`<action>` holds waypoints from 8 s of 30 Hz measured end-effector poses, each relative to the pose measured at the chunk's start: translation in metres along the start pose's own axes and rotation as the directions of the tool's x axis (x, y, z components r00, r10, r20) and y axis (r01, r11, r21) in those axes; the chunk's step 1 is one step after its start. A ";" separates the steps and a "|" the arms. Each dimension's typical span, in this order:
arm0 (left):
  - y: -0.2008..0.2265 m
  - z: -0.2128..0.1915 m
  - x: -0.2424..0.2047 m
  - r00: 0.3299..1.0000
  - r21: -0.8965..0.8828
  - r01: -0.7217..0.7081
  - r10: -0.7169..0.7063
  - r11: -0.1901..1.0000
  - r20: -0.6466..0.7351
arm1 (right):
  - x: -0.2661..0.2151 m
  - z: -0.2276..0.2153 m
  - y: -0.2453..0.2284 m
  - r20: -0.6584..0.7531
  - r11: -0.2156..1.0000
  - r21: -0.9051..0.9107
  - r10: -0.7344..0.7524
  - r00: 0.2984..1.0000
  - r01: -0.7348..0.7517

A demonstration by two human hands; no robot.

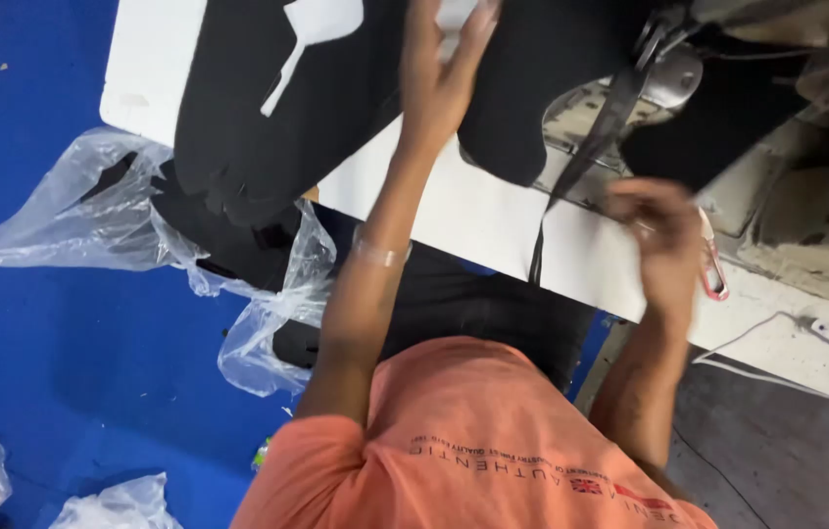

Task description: The person stitches a leather strap onto a shoe upper component using an industrial sewing machine.

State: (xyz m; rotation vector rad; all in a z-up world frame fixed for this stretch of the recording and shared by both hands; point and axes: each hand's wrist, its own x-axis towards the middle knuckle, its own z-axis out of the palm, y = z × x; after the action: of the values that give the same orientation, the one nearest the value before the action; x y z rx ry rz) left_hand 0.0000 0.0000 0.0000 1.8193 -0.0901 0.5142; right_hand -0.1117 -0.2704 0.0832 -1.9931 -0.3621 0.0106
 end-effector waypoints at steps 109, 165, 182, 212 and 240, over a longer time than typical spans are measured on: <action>0.125 0.046 -0.093 0.998 -0.384 0.055 -0.057 0.922 0.007 | 0.029 0.041 -0.009 -0.315 0.875 0.479 0.092 0.945 0.074; 0.145 0.013 -0.029 0.962 -0.102 0.053 -0.024 0.993 0.273 | 0.030 0.041 0.000 -0.065 0.522 0.851 0.216 0.974 -0.059; 0.114 0.019 -0.018 0.917 -0.307 0.139 -0.005 0.942 0.399 | 0.031 0.042 -0.004 -0.023 0.539 0.831 0.279 0.960 -0.137; 0.100 0.030 -0.054 0.772 -0.655 0.618 -0.176 0.435 0.611 | 0.023 0.055 -0.033 -0.161 0.697 0.717 0.213 0.964 -0.034; 0.140 0.013 0.016 0.980 0.360 -0.194 0.200 0.913 0.020 | 0.060 0.063 -0.036 -0.393 0.834 0.546 0.172 0.903 0.078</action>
State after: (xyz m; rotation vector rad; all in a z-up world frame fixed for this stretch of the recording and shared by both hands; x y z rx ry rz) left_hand -0.0262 -0.0522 0.1283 2.1781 -0.1787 0.7268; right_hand -0.0741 -0.1848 0.0968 -1.3715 -0.0076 -0.2632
